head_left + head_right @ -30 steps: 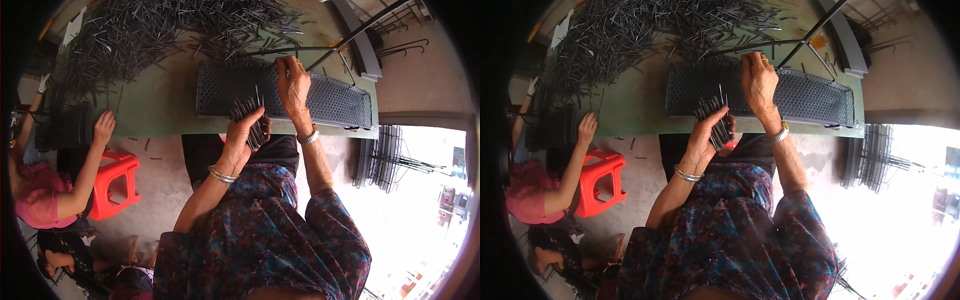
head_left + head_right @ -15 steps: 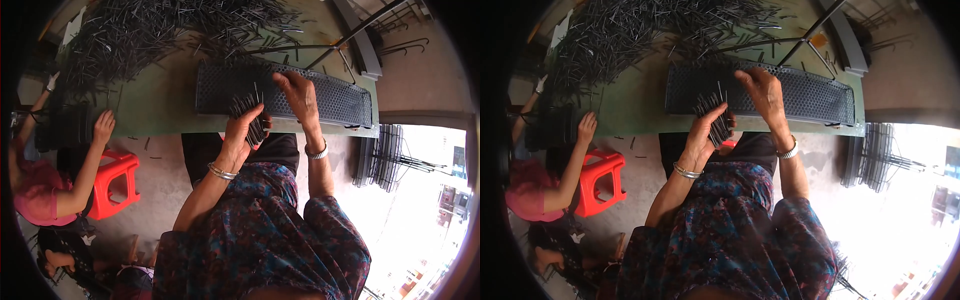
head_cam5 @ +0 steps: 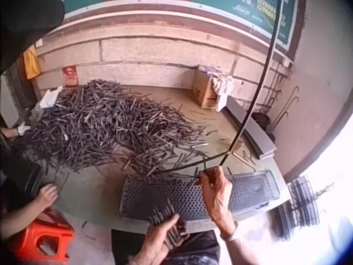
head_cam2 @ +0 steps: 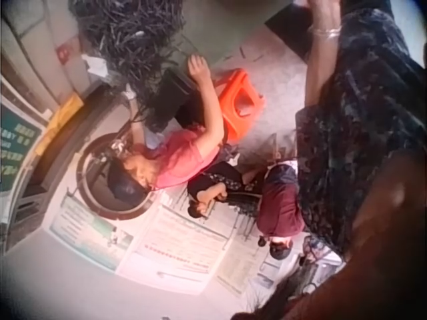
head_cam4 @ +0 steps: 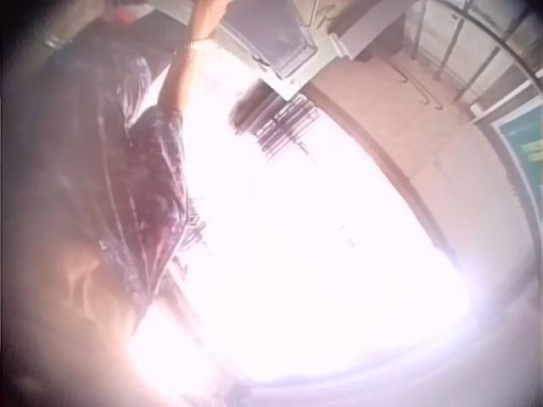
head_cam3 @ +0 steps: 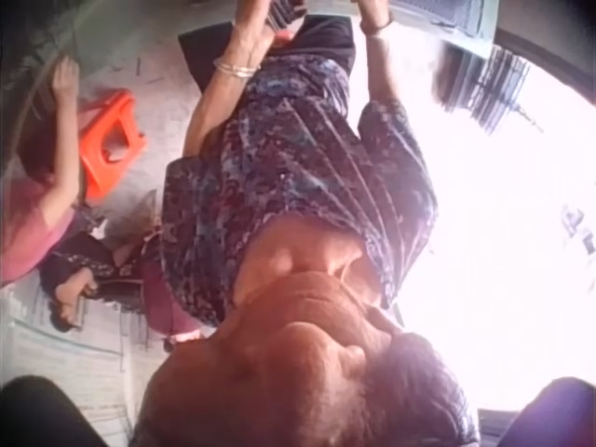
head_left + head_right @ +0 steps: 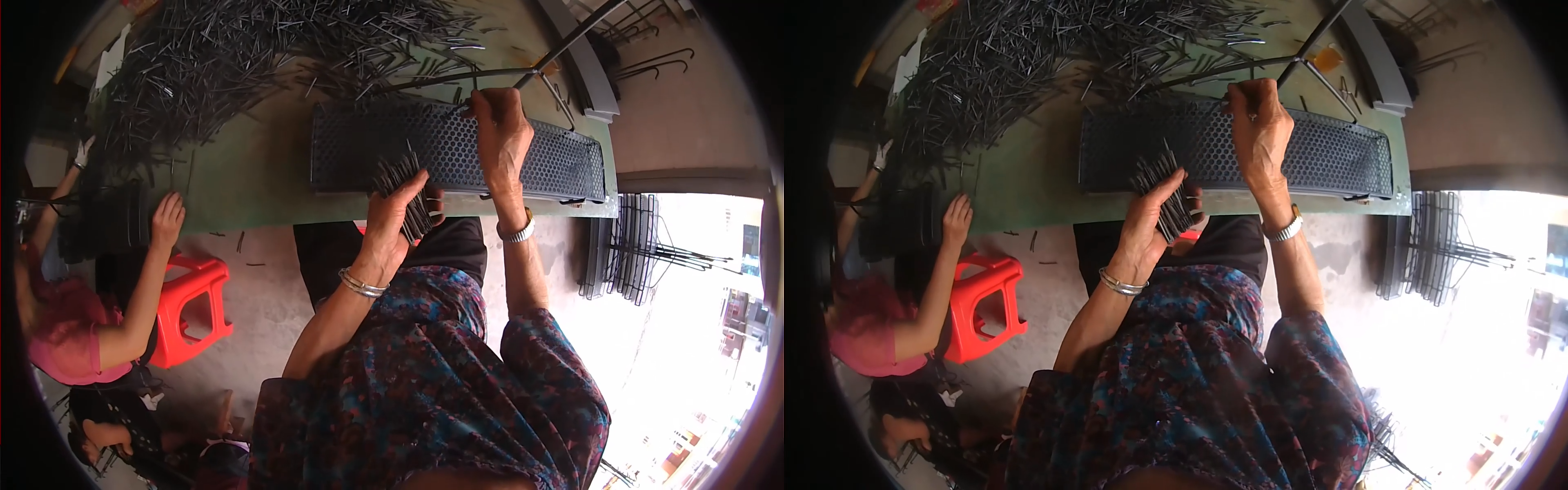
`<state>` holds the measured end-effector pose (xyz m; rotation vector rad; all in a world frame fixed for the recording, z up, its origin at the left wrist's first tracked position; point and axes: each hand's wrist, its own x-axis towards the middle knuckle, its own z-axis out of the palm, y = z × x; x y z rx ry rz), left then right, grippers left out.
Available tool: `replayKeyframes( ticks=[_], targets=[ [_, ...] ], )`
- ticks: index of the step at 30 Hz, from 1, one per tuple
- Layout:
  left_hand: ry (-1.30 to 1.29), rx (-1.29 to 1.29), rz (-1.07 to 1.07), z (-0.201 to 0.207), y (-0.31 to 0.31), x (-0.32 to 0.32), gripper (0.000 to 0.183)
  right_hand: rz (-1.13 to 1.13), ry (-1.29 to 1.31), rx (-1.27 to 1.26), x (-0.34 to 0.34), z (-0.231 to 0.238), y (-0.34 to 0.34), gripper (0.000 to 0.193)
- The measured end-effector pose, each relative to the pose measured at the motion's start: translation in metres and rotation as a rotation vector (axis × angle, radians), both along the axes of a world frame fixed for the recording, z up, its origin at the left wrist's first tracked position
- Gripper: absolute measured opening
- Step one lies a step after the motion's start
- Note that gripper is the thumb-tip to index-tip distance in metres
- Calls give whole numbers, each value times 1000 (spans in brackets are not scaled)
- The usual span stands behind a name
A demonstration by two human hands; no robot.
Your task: Inserting small metal hooks individually into a perforated metal grid for assembly.
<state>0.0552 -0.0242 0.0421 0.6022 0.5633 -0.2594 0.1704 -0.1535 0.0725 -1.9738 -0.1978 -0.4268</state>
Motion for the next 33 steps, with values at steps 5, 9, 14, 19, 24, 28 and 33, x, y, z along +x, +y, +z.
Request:
replayKeyframes(
  ticks=[5, 9, 14, 19, 24, 28, 33],
  targets=[
    [-34, 38, -59, -1, -1, -3, 15, -36, -151, -106, 15, -31, 2, 10],
    [-37, 79, -68, -5, 0, -2, 18, -15, -115, -298, 14, -37, 4, 14],
    [-9, 115, -80, 0, -4, 1, 19, -44, -267, -550, 6, -32, 2, 21],
    [-36, 165, -105, 3, -2, -2, 19, 481, 265, -180, -22, 1, -7, 23],
    [-49, 166, -131, 1, -6, -1, 18, 434, 282, -201, -24, 7, -14, 17],
    [-45, 122, -115, -7, -5, -1, 18, 193, 307, -23, -24, 28, -1, 14],
    [2, 94, -80, -1, -4, 0, 15, 26, -30, 63, -4, 0, 8, 8]
  ],
)
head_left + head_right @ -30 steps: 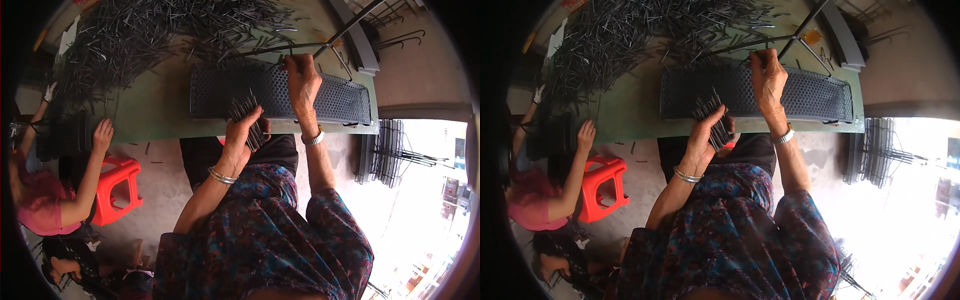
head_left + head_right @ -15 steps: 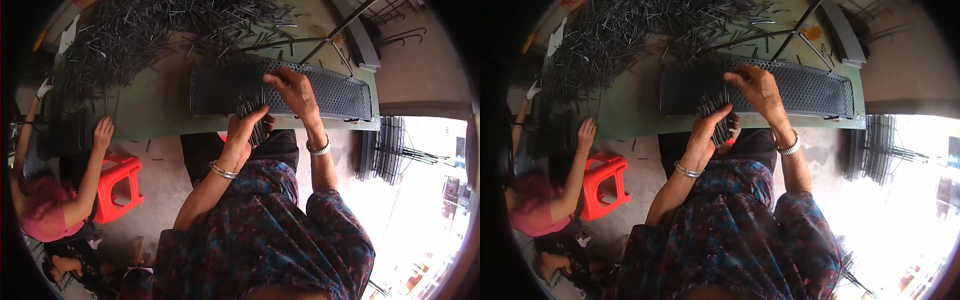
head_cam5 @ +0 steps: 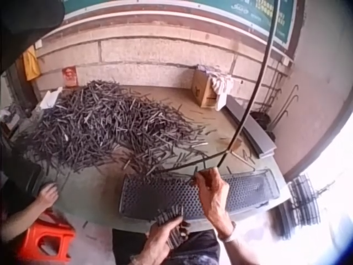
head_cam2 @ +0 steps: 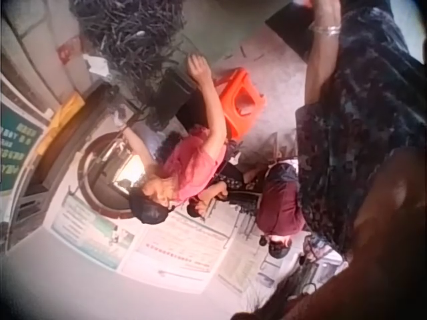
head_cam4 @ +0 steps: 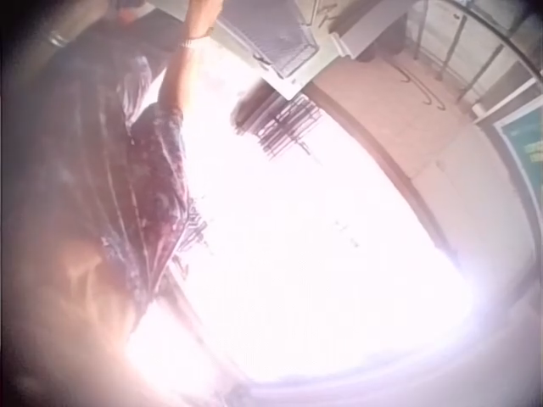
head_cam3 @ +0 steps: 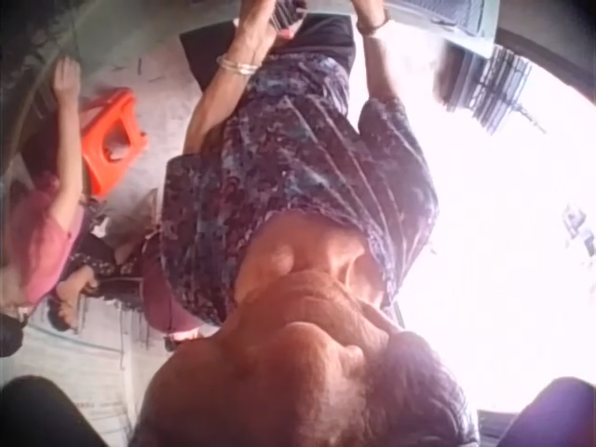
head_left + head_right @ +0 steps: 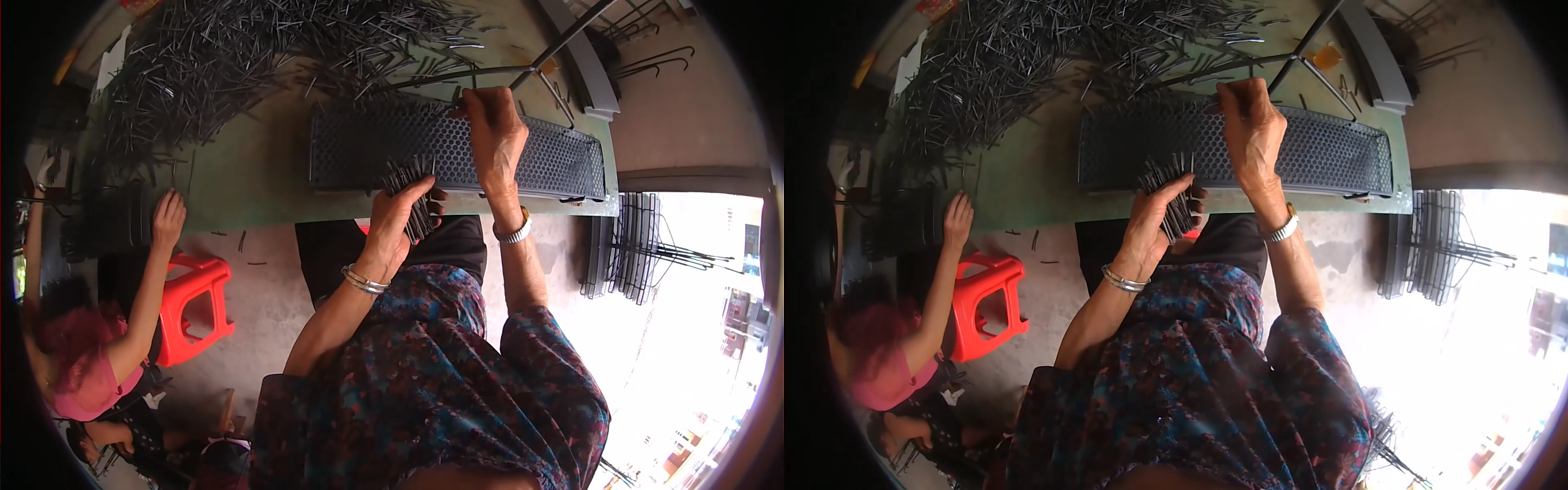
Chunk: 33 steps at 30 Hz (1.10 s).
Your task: Inserting small metal hooks individually into a perforated metal grid for assembly.
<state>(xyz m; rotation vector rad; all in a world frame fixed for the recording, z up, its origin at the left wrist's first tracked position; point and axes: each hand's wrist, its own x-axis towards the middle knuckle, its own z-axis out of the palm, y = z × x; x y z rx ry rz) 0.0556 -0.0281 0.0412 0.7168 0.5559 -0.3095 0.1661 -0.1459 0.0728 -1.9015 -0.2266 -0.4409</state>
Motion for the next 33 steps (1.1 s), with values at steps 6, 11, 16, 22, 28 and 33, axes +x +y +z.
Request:
replayKeyframes(
  ticks=[6, 11, 16, 22, 28, 33],
  targets=[
    [3, -19, 1, -3, 2, 1, 12, -29, -117, -152, 13, -30, 3, 8],
    [-14, -16, 11, -6, 4, 4, 13, -19, -241, -564, 9, -39, 4, 10],
    [-15, 3, 54, -1, 4, 4, 14, 135, 153, -419, -6, -13, -6, 16],
    [-31, -11, 35, -4, 0, 6, 17, 459, 453, -154, -25, 5, -24, 14],
    [33, -121, 42, 1, -1, 5, 23, 41, 86, -236, -10, 13, -15, 11],
    [-46, -63, -1, -5, 0, 7, 16, -5, -153, -287, 11, -9, -8, 10]
  ],
)
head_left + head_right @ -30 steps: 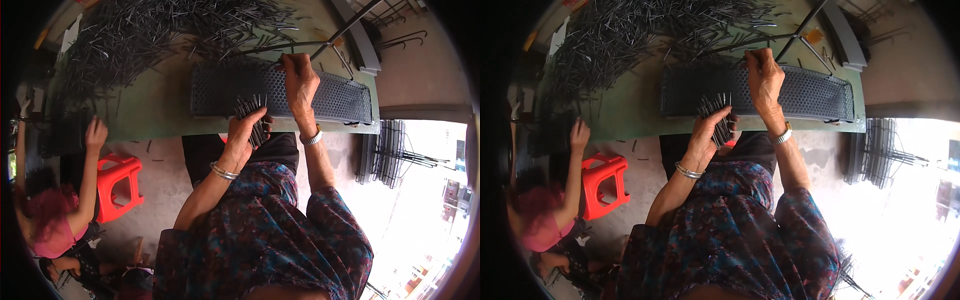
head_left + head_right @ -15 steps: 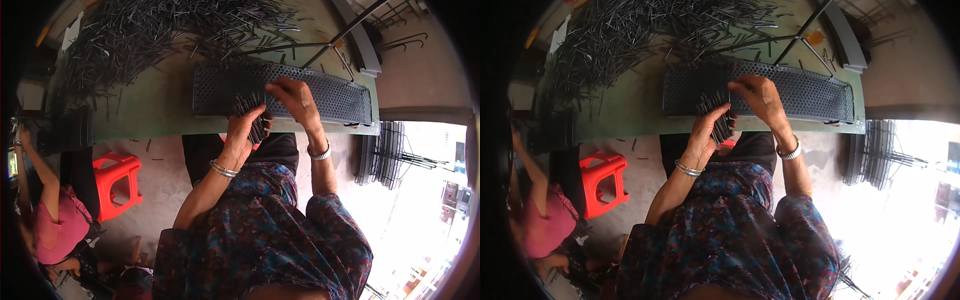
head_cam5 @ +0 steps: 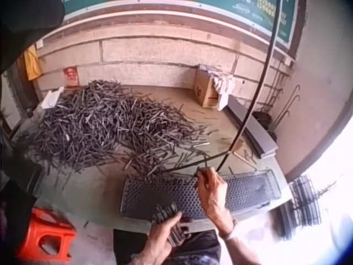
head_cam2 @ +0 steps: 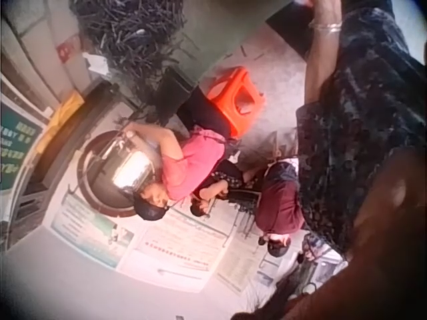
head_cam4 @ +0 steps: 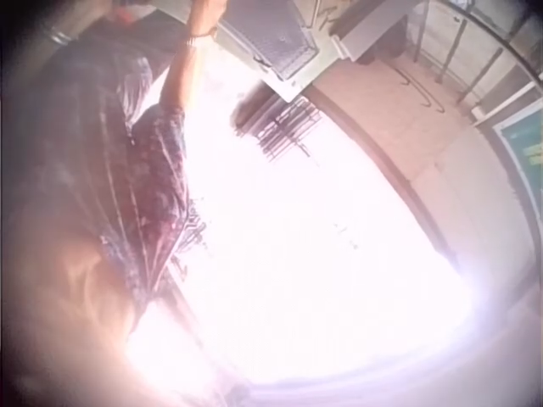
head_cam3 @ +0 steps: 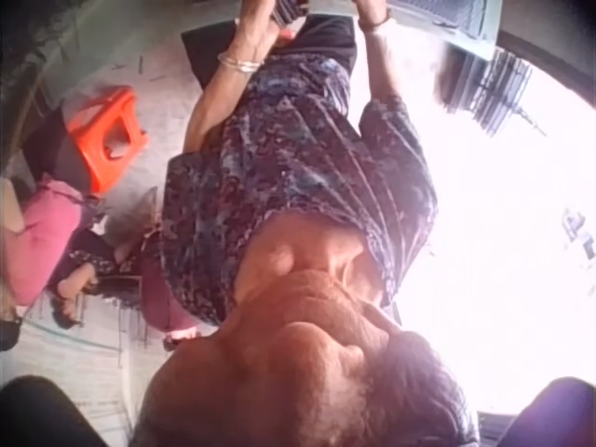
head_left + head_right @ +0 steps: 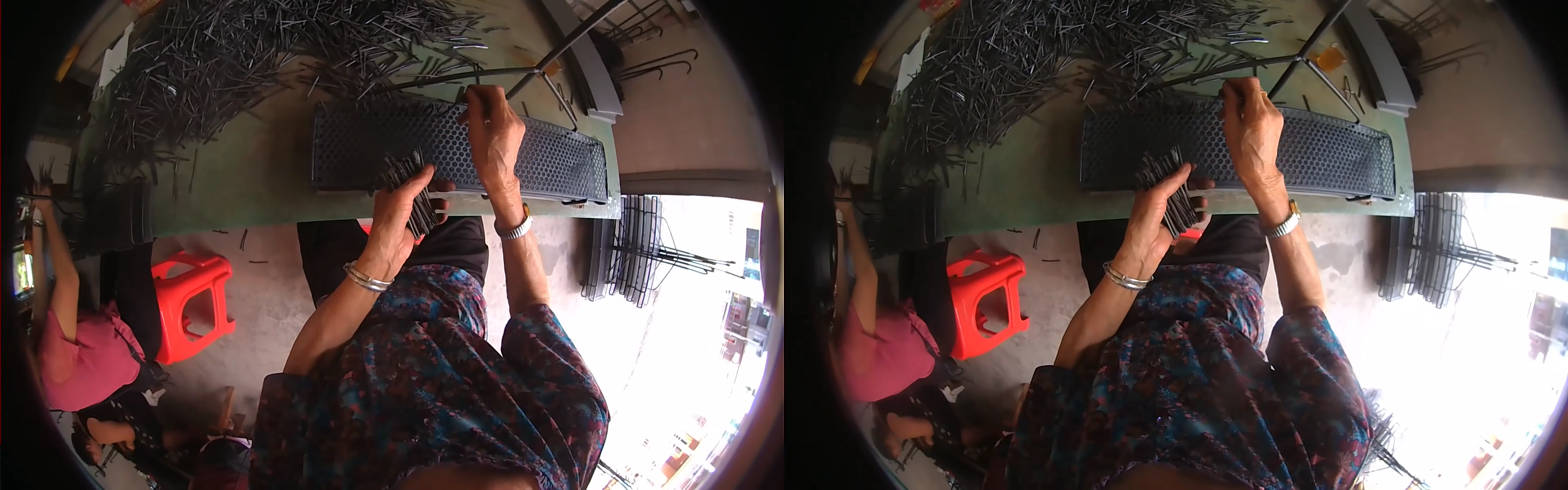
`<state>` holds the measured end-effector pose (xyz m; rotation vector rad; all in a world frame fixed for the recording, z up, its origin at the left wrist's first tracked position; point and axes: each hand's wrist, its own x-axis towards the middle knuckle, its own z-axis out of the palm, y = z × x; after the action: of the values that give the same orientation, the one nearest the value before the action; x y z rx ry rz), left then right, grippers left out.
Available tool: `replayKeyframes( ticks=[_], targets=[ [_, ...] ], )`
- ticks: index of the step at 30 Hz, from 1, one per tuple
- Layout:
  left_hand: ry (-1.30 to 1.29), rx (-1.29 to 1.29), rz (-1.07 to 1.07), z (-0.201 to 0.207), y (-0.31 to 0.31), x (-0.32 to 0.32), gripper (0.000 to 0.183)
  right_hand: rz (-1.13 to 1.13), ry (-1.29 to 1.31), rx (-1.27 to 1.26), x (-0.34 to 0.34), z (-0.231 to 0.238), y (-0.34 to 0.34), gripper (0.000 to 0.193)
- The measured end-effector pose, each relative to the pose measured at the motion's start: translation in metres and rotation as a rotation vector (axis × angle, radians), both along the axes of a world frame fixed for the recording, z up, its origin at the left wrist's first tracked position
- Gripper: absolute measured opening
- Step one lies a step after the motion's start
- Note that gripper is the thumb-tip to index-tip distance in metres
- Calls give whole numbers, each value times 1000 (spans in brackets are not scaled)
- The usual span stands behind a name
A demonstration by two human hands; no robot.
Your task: Inserting small metal hooks individually into a perforated metal grid for assembly.
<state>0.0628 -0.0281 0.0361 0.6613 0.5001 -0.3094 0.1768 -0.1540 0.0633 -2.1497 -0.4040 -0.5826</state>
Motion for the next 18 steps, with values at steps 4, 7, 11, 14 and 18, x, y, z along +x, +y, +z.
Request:
replayKeyframes(
  ticks=[4, 7, 11, 14, 18],
  targets=[
    [-7, -9, 22, 2, -1, -2, 15, 14, 30, 25, 3, 2, 4, 9],
    [-17, 1, 15, 6, -2, -2, 15, 8, 34, -2, 5, -2, 2, 10],
    [22, 11, 39, 7, -4, -2, 13, 22, 3, -135, 7, -12, 1, 12],
    [25, 29, 48, 6, -4, -2, 13, 52, -26, -295, 4, -14, 3, 16],
    [4, 21, 68, 3, -2, -2, 18, 124, 293, -159, -12, 3, -5, 23]
  ],
)
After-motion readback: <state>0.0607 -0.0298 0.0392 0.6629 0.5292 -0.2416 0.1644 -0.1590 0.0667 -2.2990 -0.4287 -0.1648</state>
